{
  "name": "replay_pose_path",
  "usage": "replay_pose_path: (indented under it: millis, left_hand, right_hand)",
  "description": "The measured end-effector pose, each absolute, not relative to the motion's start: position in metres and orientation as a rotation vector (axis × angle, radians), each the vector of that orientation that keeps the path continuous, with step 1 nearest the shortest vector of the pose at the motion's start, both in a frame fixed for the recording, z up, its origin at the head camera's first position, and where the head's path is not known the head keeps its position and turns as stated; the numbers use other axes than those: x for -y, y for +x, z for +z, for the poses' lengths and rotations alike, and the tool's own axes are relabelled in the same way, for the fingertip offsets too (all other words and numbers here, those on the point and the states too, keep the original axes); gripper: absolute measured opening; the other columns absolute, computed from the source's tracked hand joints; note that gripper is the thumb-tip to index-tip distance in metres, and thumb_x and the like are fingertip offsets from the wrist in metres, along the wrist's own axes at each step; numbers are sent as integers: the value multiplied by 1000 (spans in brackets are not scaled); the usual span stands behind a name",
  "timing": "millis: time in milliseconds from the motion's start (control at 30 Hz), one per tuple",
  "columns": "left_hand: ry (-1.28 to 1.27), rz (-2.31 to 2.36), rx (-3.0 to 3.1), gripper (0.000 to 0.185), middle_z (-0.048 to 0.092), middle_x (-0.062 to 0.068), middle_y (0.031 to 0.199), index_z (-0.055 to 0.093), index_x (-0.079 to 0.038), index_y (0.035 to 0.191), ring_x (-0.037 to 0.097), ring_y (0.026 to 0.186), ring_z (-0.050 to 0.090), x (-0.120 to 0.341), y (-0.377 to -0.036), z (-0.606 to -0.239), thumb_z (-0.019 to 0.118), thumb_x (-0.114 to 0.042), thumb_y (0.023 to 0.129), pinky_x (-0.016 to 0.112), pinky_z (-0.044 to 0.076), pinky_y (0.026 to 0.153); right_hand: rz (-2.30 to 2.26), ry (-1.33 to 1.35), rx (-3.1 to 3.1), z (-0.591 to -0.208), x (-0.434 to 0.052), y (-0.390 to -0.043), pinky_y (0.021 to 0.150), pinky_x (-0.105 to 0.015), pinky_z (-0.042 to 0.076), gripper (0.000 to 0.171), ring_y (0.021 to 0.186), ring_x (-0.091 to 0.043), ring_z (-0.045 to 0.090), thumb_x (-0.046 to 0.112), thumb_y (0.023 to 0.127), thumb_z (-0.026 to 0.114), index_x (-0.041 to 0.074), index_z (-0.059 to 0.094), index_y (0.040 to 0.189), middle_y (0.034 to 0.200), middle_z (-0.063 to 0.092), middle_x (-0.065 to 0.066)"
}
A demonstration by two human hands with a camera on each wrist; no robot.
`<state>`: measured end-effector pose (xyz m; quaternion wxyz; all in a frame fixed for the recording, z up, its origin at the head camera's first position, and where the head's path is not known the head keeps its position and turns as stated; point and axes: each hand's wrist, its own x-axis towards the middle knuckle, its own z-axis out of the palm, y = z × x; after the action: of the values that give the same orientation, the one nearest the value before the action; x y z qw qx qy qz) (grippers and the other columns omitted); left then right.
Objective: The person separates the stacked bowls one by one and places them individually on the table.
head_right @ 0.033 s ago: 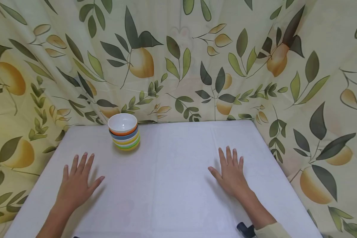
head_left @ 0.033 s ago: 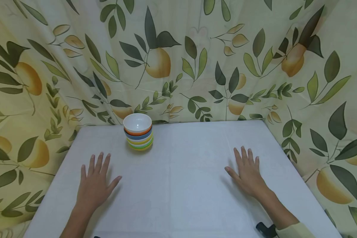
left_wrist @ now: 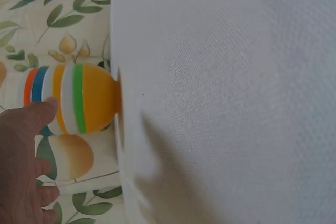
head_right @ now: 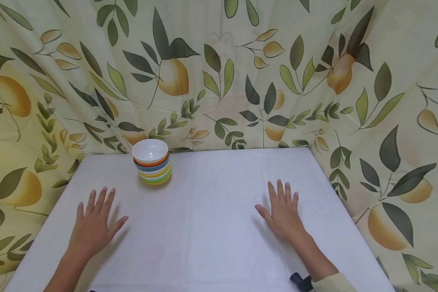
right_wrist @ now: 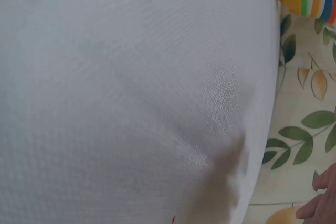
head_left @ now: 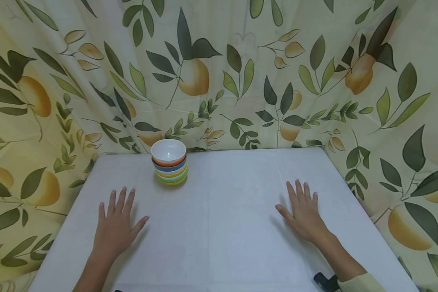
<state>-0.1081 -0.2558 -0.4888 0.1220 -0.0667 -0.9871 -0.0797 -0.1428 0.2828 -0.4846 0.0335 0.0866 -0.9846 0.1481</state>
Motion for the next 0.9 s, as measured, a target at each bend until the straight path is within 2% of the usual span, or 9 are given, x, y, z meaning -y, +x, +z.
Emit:
replay_pose_path:
  millis: [133,400,633,900]
  left_hand:
    - [-202,-240,2877,94,25,28,168,29,-3,164,51,155,14,255,-108,-491,67,-54,96,77,12,118]
    - [-218,-264,2872,94,25,30,167,28,-2,164,50,156,12,252,-112,-492,69,-52,95,74,5,121]
    - [-201,-411,2843,95,33,37,160,28,8,160,54,151,23,250,-118,-491,75,-40,94,73,24,118]
    - [-88,-718,2903,98,30,37,161,24,10,160,53,152,23,238,-144,-485,78,-37,94,69,27,119]
  right_hand:
    - [464,266,3035,-486,-283,-141,119,-76,-4,89,154,-58,0,49,105,58,-5,20,164,167,8,-38]
    - [524,296,2983,-488,-283,-141,121,-74,0,88,154,-57,2,48,106,57,-5,19,164,167,11,-38]
    - [631,394,2909,-493,-270,-154,123,-70,14,88,155,-52,11,44,103,65,-3,22,164,168,19,-32]
    - [714,526,2896,-476,-231,-187,125,-64,17,92,159,-42,12,50,102,65,1,20,166,171,20,-23]
